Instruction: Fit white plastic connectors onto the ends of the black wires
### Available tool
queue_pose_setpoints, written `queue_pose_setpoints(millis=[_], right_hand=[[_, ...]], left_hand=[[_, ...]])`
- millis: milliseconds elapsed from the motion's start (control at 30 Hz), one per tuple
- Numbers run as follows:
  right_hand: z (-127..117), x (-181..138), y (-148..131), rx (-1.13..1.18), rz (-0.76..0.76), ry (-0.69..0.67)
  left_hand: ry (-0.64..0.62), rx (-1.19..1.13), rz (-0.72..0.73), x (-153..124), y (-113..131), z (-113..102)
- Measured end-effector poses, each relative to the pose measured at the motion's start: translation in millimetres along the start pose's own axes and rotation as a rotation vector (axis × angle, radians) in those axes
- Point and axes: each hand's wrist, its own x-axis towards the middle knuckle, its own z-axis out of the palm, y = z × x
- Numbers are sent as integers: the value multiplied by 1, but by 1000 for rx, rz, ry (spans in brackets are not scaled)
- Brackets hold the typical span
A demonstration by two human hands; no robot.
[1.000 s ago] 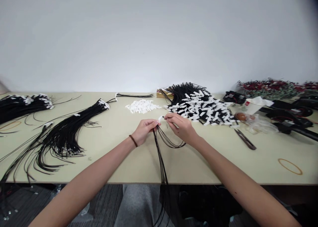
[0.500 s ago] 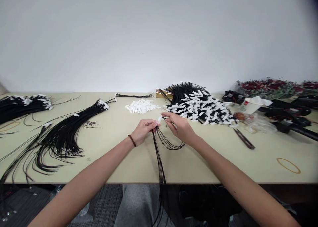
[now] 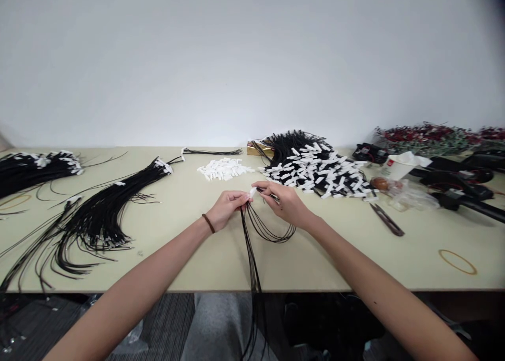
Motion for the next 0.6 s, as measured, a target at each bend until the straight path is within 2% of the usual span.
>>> queue_pose_setpoints(millis=[400,600], right_hand=[[-6,2,-4,-68,-13,-69],[-6,0,-7,-91,56,-147]], left_hand=[[-24,-16,-14,-2,9,-2],[-59,2,-75,-2,12,-8]])
